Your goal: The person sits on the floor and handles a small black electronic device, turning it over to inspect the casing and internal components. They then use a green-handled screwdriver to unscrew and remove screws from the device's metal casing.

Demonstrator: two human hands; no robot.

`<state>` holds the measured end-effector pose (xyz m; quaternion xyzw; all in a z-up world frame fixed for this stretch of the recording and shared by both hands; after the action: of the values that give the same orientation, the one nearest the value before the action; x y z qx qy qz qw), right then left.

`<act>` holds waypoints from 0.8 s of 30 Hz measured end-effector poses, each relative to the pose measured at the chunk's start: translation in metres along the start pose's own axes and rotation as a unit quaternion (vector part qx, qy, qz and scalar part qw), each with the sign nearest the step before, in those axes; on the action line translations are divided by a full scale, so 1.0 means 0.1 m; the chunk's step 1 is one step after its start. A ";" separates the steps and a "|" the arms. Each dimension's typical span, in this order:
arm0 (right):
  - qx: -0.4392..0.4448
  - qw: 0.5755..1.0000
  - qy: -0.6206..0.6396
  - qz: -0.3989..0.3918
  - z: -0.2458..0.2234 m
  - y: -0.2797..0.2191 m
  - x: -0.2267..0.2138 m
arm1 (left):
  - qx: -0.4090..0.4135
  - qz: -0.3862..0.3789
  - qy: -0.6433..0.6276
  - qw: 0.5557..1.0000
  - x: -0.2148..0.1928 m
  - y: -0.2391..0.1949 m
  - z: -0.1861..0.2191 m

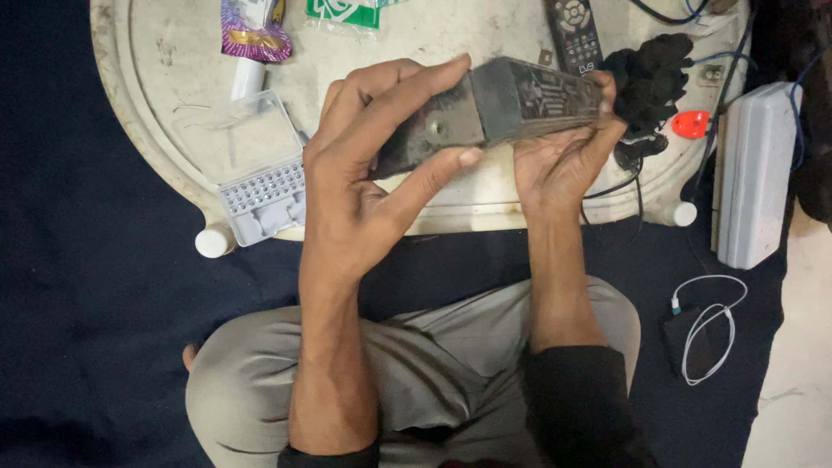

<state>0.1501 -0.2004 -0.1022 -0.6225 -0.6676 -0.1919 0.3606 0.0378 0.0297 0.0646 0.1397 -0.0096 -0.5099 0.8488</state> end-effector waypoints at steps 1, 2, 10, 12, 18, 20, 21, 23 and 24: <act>0.001 1.000 0.001 -0.003 0.00 0.00 0.00 | -0.003 0.006 0.004 1.000 0.00 0.00 0.00; 0.002 1.000 0.002 -0.006 0.01 -0.01 0.00 | -0.005 0.007 0.009 1.000 0.01 0.00 0.00; -0.002 1.000 -0.006 0.017 0.03 -0.02 0.04 | 0.003 0.004 0.046 0.999 -0.02 0.04 0.00; 0.002 1.000 -0.004 0.030 0.03 -0.03 0.03 | 0.011 0.005 0.079 0.997 -0.02 0.05 0.01; 0.012 0.997 0.029 0.065 0.05 0.02 -0.13 | 0.033 -0.010 0.041 0.999 0.06 0.06 0.10; -0.008 0.998 0.017 0.062 0.05 0.06 -0.22 | 0.072 -0.012 0.071 0.995 0.09 0.06 0.17; -0.017 0.998 0.011 0.062 0.07 0.08 -0.27 | 0.086 -0.010 0.086 0.993 0.11 0.06 0.20; -0.005 0.999 0.024 0.049 0.17 0.09 -0.34 | 0.095 0.003 0.107 0.990 0.13 0.02 0.25; 0.000 0.999 0.031 0.041 0.21 0.09 -0.37 | 0.101 0.010 0.116 0.988 0.13 0.02 0.27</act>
<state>0.1525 -0.2093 -0.1447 -0.6432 -0.6301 -0.1957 0.3887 0.0411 0.0131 0.0895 0.2827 0.0359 -0.4786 0.8305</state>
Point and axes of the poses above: each hand's wrist, its own y-axis towards the middle knuckle, its own x-axis out of the palm, z = x × y, the point moved 8 cm from there along y, towards the middle knuckle, and after that the axes turned 8 degrees about z, right-handed, at the moved point
